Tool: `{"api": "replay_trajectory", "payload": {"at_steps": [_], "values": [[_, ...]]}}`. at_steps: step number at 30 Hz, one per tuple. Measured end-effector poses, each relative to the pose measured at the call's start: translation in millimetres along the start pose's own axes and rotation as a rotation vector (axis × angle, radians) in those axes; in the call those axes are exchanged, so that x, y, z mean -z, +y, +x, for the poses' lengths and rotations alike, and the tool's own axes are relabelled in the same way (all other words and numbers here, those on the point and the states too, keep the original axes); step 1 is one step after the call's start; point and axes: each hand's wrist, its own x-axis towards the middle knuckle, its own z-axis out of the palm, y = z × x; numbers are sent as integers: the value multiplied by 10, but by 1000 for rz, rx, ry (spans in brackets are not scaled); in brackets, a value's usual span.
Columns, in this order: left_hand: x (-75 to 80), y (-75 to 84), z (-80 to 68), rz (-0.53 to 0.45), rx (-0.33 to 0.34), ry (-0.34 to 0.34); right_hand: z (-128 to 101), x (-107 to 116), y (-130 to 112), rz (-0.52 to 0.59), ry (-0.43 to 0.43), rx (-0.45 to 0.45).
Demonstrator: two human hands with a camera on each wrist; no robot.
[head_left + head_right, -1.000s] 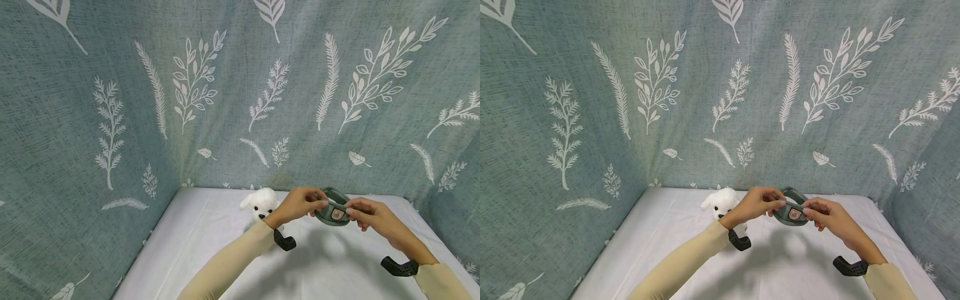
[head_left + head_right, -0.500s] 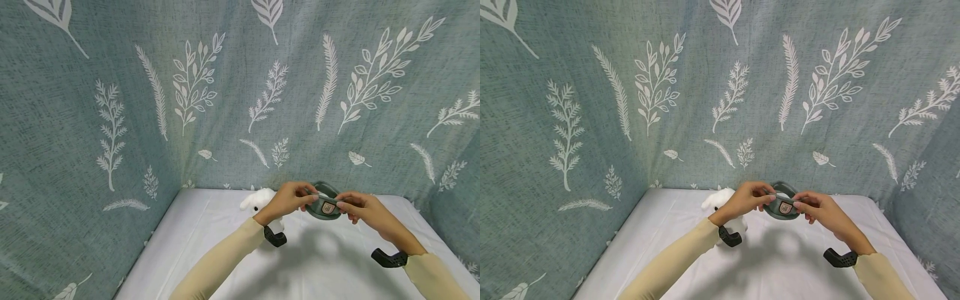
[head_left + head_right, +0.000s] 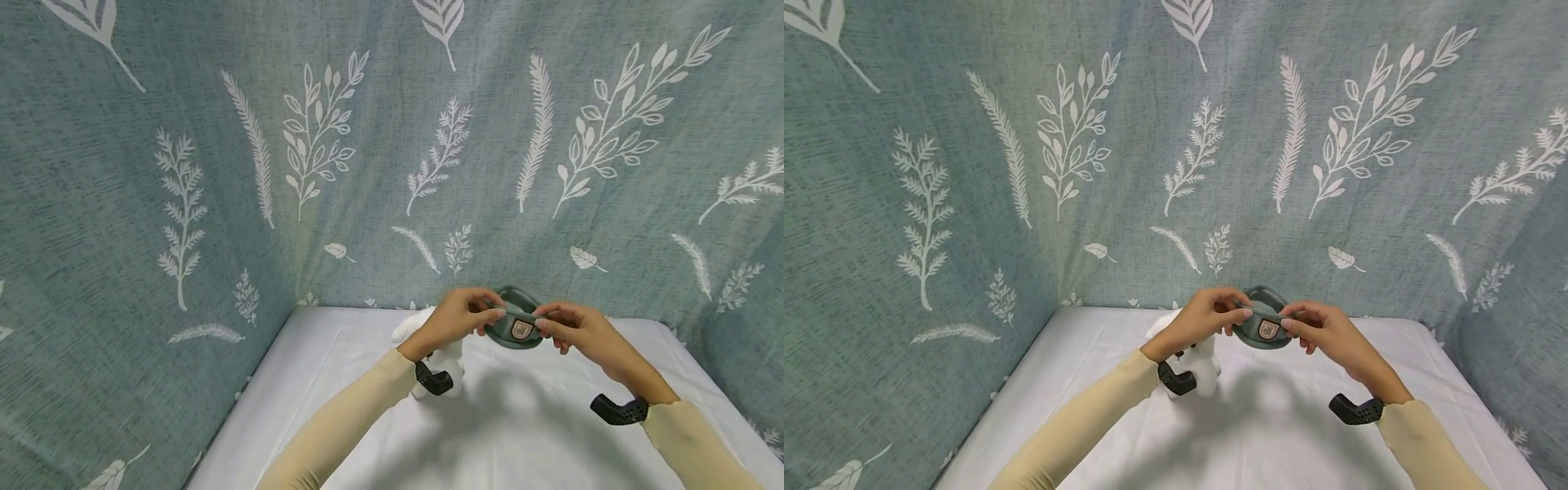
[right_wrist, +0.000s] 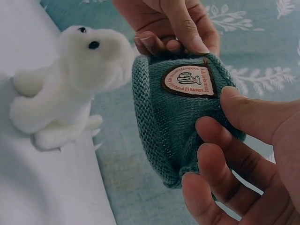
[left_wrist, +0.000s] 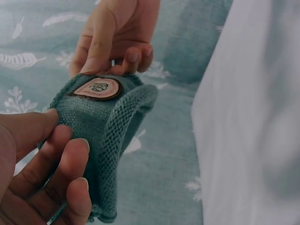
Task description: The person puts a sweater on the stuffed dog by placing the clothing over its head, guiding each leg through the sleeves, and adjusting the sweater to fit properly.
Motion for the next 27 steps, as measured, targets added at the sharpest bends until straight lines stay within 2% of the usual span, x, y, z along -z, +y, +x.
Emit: {"api": "replay_trajectory", "payload": {"at_steps": [7,27], "values": [[111,-1,-38,17,-28,20,76,-55,-74,17,-10,26],[479,-76,-262,25,-4,56,352,-330,-250,43,-70,94]]}}
